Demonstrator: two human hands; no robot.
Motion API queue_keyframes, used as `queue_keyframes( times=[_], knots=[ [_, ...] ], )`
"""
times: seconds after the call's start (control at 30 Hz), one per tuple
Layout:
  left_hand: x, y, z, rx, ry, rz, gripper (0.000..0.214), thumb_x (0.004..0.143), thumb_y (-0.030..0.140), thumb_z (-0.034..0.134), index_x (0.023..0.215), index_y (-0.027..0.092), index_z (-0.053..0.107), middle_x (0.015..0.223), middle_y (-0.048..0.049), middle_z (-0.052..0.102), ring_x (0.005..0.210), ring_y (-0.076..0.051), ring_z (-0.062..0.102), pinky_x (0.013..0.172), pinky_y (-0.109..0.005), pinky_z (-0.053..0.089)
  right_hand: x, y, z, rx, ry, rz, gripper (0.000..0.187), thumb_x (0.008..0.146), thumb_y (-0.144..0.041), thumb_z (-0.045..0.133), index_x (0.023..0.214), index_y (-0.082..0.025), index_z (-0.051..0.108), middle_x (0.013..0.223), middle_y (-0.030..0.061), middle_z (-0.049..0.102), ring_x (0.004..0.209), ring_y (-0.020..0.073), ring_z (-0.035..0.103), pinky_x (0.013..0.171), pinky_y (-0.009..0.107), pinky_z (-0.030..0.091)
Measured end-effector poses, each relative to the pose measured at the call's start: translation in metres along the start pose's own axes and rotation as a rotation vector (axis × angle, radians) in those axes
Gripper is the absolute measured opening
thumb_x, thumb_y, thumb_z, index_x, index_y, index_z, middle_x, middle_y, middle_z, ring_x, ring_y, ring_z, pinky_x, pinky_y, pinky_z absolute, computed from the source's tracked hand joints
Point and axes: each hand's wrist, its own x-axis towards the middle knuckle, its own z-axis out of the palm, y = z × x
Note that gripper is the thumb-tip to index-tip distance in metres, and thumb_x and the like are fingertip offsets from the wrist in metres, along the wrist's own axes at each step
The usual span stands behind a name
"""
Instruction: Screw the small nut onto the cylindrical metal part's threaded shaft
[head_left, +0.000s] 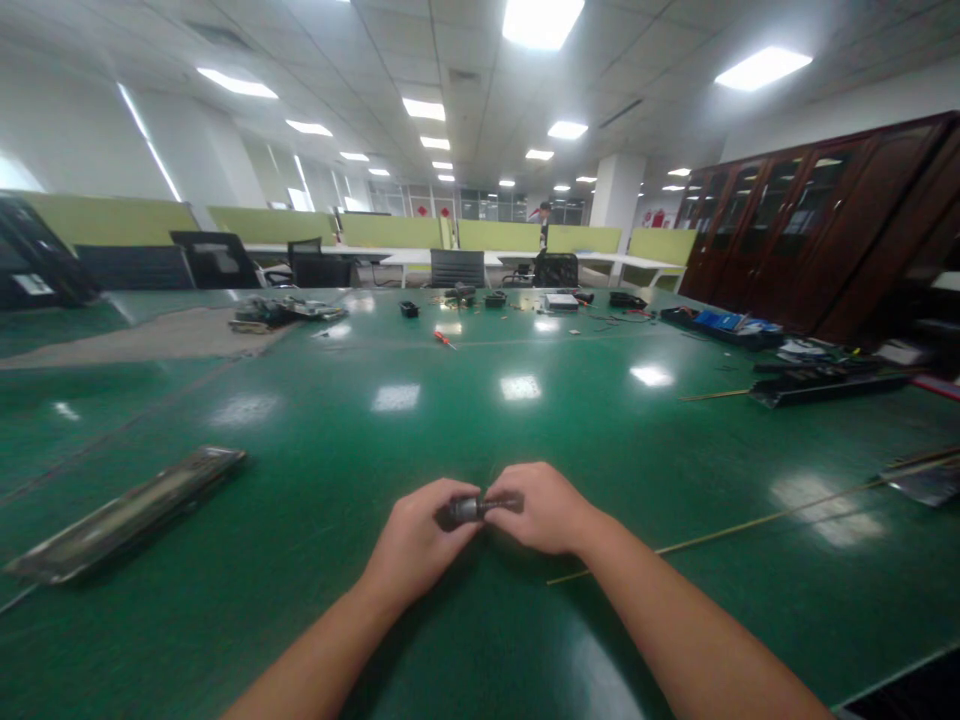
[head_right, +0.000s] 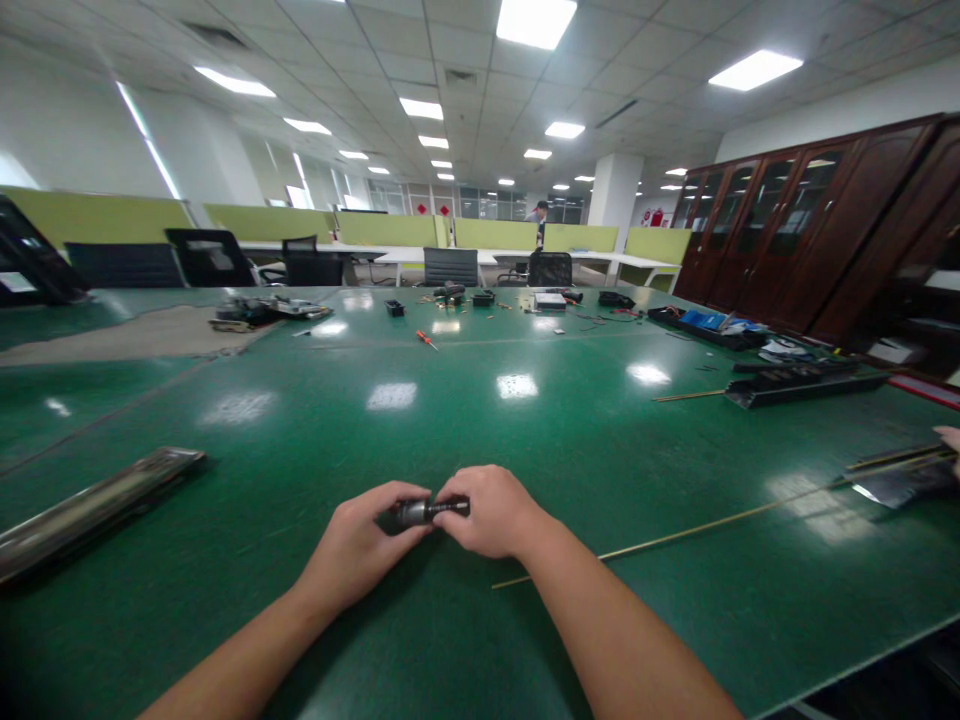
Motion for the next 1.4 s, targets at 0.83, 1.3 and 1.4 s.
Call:
queue_keyframes(
  times=[0.83,1.3,1.4],
  knots=[
    [0.0005,0.0028,-0.0015,0.034,0.033,0.049,0.017,0.080,0.027,0.070,0.096,0.024,0.070,0.092,-0.0007,0.072,0.084,-0.018,0.067,0.076,-0.027,0.052,-0.0001,-0.0002,-0.0037,-0.011,0.005,0.008,0.014,0.082,-0.028,0.068,0.092,-0.022,0.076,0.087,0.0024,0.073,0.080,0.0167,0.065,0.073,0.026,0.046],
    [0.0005,0.0030,-0.0018,0.039,0.023,0.034,0.018,0.080,0.028,0.070,0.098,0.023,0.070,0.093,-0.0016,0.072,0.084,-0.019,0.068,0.077,-0.028,0.053,0.0005,-0.0025,-0.0065,-0.023,-0.020,0.021,0.013,0.082,-0.027,0.069,0.092,-0.022,0.076,0.086,0.0030,0.074,0.080,0.0167,0.065,0.072,0.026,0.045],
    [0.0006,0.0038,-0.0020,0.039,0.024,0.034,0.018,0.080,0.028,0.069,0.098,0.023,0.070,0.093,-0.0027,0.073,0.085,-0.019,0.068,0.078,-0.029,0.054,0.0003,-0.0035,-0.0075,-0.024,-0.016,0.022,0.013,0.082,-0.027,0.069,0.091,-0.022,0.076,0.085,0.0026,0.074,0.078,0.0167,0.065,0.071,0.026,0.045]
  ],
)
